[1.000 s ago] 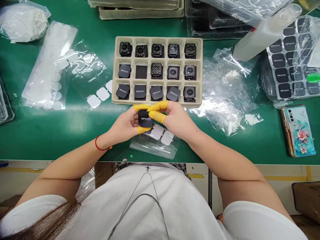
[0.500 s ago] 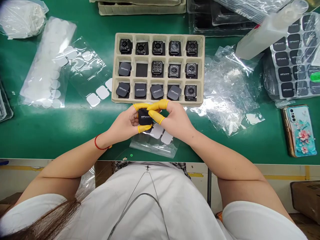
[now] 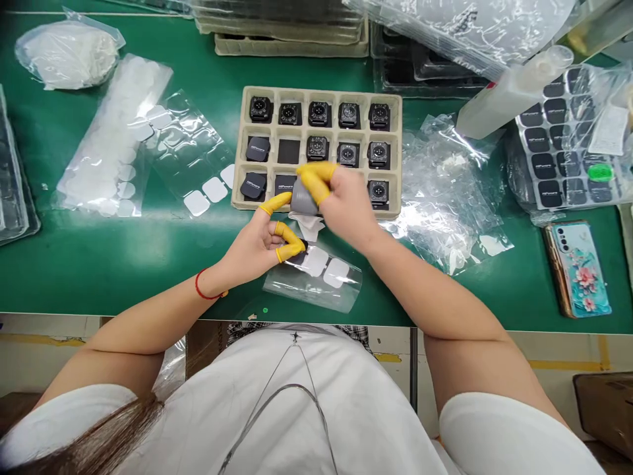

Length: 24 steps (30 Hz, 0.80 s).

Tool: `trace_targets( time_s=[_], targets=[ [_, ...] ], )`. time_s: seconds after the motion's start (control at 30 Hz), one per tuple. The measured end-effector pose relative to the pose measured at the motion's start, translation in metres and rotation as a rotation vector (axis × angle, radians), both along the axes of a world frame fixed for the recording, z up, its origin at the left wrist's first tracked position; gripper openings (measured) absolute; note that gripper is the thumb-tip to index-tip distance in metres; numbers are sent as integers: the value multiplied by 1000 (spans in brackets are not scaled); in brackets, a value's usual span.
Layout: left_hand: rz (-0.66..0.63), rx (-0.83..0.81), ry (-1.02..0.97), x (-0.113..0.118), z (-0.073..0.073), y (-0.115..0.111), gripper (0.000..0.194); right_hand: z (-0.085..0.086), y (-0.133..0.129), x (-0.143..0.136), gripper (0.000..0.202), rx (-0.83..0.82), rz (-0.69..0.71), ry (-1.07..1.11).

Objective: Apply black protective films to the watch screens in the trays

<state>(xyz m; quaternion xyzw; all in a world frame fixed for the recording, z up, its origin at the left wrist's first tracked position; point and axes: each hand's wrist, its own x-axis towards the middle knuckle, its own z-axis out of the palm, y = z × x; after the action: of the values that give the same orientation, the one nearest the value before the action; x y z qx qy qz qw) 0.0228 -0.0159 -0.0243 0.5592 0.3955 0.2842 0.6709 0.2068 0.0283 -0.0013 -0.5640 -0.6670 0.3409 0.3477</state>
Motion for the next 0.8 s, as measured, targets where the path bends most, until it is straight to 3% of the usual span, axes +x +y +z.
trace_targets(
  time_s=[0.1, 0.2, 0.27, 0.37, 0.53, 0.63, 0.73, 0.8],
  targets=[
    [3, -6, 22, -2, -1, 5, 68, -13, 58, -9, 24, 193, -98, -129],
    [-19, 33, 40, -3, -3, 7, 57, -34, 103, -18, 23, 250, -12, -309],
    [-24, 67, 37, -4, -1, 6, 52, -44, 117, -14, 22, 289, 46, -409],
    [-28, 116, 37, -6, 3, 3, 48, -48, 119, 12, 27, 344, 95, -533],
    [-67, 170, 64, -6, 5, 0, 45, -40, 111, 47, 32, 301, 226, -638],
    [-46, 173, 42, -4, -1, 2, 44, -35, 110, 41, 25, 295, 217, -608],
    [-1, 121, 22, -2, -7, 5, 42, -28, 101, 29, 11, 301, 80, -595],
    [33, 65, 13, -1, -9, 7, 46, -22, 83, 22, 21, 254, 17, -488]
  ],
)
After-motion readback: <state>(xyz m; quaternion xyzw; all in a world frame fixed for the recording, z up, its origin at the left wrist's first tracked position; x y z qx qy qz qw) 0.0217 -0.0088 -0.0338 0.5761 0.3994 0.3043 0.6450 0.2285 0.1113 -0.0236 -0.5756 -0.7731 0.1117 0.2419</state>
